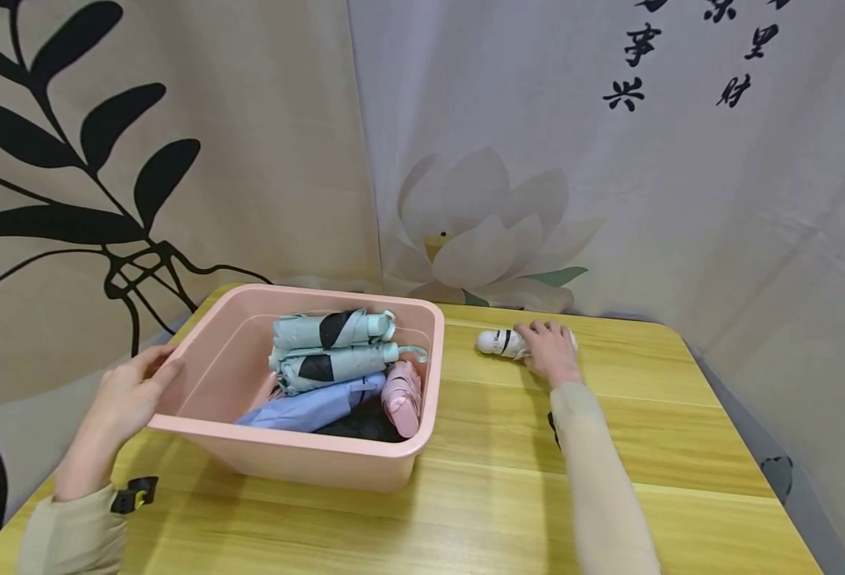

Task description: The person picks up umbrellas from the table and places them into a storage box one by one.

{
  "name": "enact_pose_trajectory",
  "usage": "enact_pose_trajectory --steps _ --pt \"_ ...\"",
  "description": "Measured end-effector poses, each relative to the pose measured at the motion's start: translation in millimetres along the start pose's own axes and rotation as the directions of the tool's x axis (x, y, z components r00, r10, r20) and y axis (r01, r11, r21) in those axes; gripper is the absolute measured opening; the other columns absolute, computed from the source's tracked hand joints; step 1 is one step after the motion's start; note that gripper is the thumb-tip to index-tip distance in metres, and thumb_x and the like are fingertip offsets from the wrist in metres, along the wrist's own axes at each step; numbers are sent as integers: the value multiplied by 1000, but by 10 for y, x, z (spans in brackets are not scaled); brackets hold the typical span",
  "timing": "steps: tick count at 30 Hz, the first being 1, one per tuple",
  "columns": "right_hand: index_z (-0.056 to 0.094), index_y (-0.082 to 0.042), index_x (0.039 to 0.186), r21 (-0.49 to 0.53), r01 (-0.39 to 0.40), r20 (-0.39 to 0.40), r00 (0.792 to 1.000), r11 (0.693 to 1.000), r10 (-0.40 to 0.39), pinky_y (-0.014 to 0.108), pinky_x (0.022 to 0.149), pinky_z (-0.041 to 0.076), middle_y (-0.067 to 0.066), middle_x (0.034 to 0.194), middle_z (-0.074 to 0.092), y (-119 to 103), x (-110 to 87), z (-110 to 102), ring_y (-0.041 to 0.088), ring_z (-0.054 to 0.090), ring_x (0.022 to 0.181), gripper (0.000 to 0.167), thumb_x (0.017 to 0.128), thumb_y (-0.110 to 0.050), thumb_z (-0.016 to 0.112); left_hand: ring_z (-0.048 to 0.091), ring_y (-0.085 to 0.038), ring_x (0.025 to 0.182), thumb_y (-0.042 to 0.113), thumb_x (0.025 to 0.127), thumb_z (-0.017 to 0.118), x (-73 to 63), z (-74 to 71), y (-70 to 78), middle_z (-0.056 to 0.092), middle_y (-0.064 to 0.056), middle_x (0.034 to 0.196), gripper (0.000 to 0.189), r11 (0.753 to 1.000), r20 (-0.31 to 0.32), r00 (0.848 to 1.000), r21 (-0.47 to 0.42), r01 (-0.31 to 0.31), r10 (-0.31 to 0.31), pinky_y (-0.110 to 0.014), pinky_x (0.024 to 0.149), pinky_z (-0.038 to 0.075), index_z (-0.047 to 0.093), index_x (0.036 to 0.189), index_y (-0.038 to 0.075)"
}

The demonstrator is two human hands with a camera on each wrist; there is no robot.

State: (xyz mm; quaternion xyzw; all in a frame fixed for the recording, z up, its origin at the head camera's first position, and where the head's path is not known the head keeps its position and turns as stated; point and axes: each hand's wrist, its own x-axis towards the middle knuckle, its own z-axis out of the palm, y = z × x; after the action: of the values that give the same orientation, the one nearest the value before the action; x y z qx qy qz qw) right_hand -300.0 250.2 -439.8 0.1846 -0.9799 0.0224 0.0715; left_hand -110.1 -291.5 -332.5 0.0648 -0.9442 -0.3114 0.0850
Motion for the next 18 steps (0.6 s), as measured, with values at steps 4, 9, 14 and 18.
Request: enact_pose_trajectory --steps 4,9,14,18 --pt "49 -15 135 1 -6 1 1000 1000 6 66 98 36 19 128 53 3 -8 10 46 51 113 59 82 -17 73 52 -49 112 37 102 33 3 1 1 51 -35 128 56 1000 2 1000 3 1 -1 -60 89 44 42 136 -6" --pt "47 -18 137 -3 -14 4 1000 1000 14 65 94 37 18 127 54 0 -20 22 45 52 112 59 83 -19 72 51 -49 113 38 102 33 10 4 3 51 -35 128 57 1000 9 1000 3 10 -10 -61 90 43 41 137 -6" --pt "47 -19 137 -6 -26 -7 1000 1000 26 64 91 37 16 126 54 -10 -27 28 43 53 110 58 84 -20 71 51 -49 113 38 102 32 9 2 9 51 -35 128 57 1000 9 1000 0 11 -11 -61 90 43 42 137 -5" --pt "48 -20 136 1 -29 -7 1000 1000 29 64 90 37 15 126 54 -13 -24 38 43 53 110 57 84 -21 70 51 -49 113 37 102 32 7 -2 11 51 -35 128 56 1000 8 1000 1 9 -9 -61 91 43 42 137 -6"
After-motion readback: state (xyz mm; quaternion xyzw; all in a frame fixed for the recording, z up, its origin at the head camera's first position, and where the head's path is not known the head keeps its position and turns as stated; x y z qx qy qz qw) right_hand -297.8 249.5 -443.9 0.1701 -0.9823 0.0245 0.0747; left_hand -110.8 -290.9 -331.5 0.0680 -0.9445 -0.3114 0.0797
